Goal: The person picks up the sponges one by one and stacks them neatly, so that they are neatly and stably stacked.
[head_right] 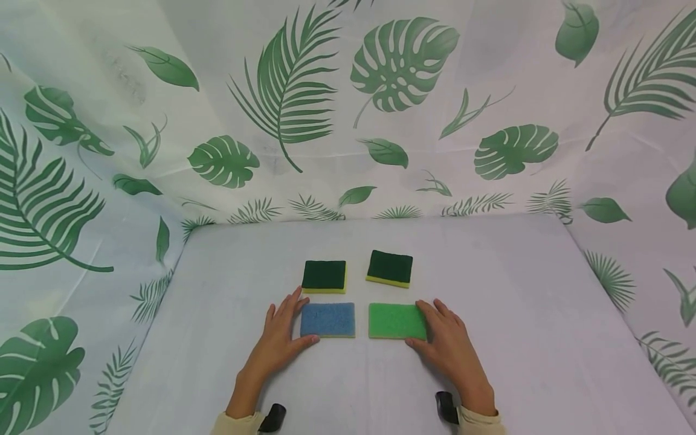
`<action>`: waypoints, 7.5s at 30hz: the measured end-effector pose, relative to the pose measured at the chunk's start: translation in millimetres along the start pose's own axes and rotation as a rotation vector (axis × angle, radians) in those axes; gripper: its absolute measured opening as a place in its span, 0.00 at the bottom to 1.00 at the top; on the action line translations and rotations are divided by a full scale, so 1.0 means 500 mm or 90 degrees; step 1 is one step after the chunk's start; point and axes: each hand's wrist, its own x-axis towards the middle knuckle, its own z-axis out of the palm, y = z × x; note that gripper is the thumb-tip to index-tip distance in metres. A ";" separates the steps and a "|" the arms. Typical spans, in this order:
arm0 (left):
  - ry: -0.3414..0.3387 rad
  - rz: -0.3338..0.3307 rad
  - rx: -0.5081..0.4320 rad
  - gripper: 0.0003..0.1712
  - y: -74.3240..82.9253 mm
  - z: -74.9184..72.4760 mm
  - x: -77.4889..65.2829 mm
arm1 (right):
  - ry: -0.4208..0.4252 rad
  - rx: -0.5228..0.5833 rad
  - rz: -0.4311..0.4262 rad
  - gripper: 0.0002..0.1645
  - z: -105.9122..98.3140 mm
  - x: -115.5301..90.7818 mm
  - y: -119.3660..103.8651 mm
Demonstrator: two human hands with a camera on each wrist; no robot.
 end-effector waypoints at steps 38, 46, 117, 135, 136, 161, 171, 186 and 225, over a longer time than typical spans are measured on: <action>-0.015 -0.024 -0.064 0.62 0.003 -0.003 0.000 | 0.028 0.053 -0.023 0.50 -0.010 0.023 -0.056; -0.020 -0.035 -0.064 0.63 0.006 -0.004 0.001 | 0.021 0.055 -0.032 0.49 -0.003 0.033 -0.080; -0.008 -0.039 -0.086 0.68 0.006 -0.004 -0.005 | 0.040 0.090 -0.167 0.46 0.123 0.079 -0.193; -0.003 -0.022 -0.073 0.66 0.002 -0.002 -0.003 | 0.071 0.089 -0.184 0.48 0.136 0.070 -0.194; -0.002 -0.021 -0.074 0.66 0.002 -0.002 -0.003 | 0.070 0.090 -0.186 0.48 0.137 0.071 -0.193; -0.016 -0.067 -0.089 0.66 0.008 -0.003 -0.002 | 0.138 0.120 -0.154 0.44 0.092 0.096 -0.141; -0.016 -0.072 -0.098 0.66 0.006 -0.001 -0.003 | 0.170 0.114 -0.157 0.45 0.074 0.115 -0.105; -0.017 -0.060 -0.098 0.66 0.007 -0.001 -0.002 | 0.150 0.108 -0.118 0.54 0.047 0.151 -0.063; -0.007 -0.049 -0.099 0.65 0.002 0.000 -0.004 | 0.052 0.139 -0.034 0.61 0.023 0.189 -0.008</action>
